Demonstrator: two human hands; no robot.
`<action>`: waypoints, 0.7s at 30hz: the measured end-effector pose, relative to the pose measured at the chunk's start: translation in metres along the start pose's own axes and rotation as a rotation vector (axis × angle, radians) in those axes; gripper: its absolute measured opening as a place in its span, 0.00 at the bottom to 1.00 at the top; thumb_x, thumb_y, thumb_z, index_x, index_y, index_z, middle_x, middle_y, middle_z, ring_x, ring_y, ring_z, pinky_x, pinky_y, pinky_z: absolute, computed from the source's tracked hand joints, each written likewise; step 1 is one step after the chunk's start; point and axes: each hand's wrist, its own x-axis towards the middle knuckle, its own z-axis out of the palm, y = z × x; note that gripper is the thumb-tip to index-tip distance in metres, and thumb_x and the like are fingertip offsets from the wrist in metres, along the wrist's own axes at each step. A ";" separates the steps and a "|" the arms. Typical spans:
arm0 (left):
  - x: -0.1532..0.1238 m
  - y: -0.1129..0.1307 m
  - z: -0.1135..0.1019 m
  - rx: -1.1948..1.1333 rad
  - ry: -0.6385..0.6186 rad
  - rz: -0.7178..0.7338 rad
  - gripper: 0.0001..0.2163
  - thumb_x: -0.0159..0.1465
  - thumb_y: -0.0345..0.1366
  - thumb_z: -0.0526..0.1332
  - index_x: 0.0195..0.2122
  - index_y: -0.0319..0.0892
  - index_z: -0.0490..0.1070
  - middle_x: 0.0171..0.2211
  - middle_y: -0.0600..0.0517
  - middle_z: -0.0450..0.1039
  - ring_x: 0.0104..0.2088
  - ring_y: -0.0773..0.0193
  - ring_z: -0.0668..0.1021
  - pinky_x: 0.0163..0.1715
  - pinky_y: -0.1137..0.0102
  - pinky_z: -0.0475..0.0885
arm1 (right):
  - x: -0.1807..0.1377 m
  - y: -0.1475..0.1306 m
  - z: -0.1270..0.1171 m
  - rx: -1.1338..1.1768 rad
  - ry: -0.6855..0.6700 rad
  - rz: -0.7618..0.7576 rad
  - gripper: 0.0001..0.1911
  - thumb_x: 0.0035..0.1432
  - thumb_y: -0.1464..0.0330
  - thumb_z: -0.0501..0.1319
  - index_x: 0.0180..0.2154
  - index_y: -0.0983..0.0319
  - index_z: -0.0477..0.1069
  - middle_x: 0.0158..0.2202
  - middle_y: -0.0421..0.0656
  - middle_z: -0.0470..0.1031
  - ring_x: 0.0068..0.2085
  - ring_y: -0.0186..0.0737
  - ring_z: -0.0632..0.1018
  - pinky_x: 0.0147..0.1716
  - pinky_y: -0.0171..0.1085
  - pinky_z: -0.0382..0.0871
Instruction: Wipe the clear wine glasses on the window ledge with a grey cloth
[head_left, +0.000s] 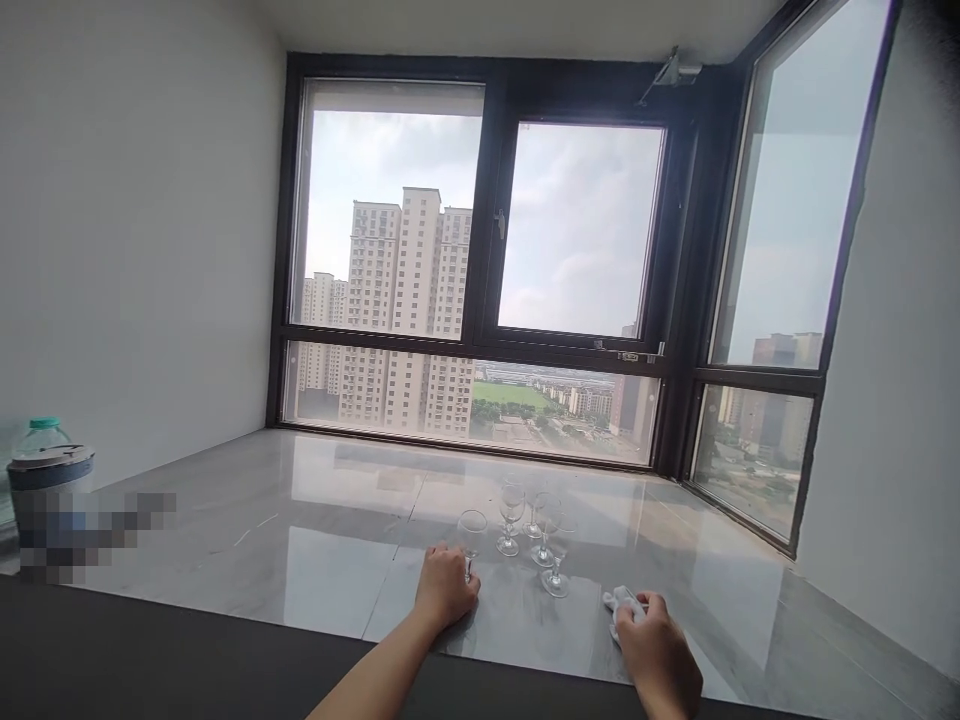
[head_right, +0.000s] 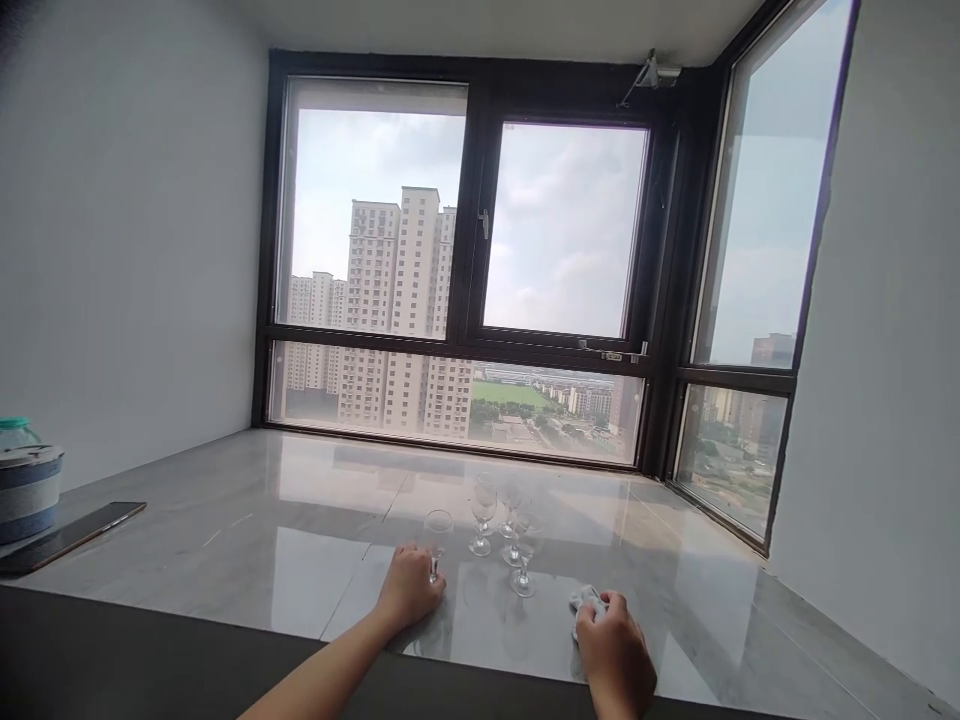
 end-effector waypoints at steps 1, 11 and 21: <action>0.000 0.000 0.000 0.001 -0.009 -0.004 0.14 0.60 0.40 0.54 0.40 0.40 0.75 0.36 0.43 0.77 0.44 0.52 0.74 0.47 0.61 0.61 | 0.000 0.001 0.000 0.004 -0.009 -0.001 0.18 0.61 0.59 0.47 0.46 0.57 0.66 0.41 0.50 0.78 0.42 0.51 0.78 0.34 0.42 0.68; 0.003 -0.005 0.008 -0.014 -0.009 0.007 0.14 0.60 0.41 0.54 0.40 0.41 0.75 0.35 0.43 0.77 0.44 0.51 0.74 0.47 0.61 0.61 | 0.006 0.009 0.009 -0.001 -0.039 0.014 0.21 0.60 0.57 0.46 0.48 0.58 0.66 0.42 0.51 0.77 0.42 0.51 0.78 0.35 0.42 0.69; 0.001 0.000 0.000 -0.002 -0.027 -0.024 0.15 0.60 0.41 0.53 0.40 0.40 0.75 0.36 0.43 0.77 0.45 0.51 0.74 0.47 0.61 0.62 | 0.002 0.002 0.001 -0.010 -0.054 0.014 0.19 0.62 0.58 0.44 0.47 0.58 0.64 0.42 0.50 0.77 0.42 0.52 0.78 0.34 0.42 0.68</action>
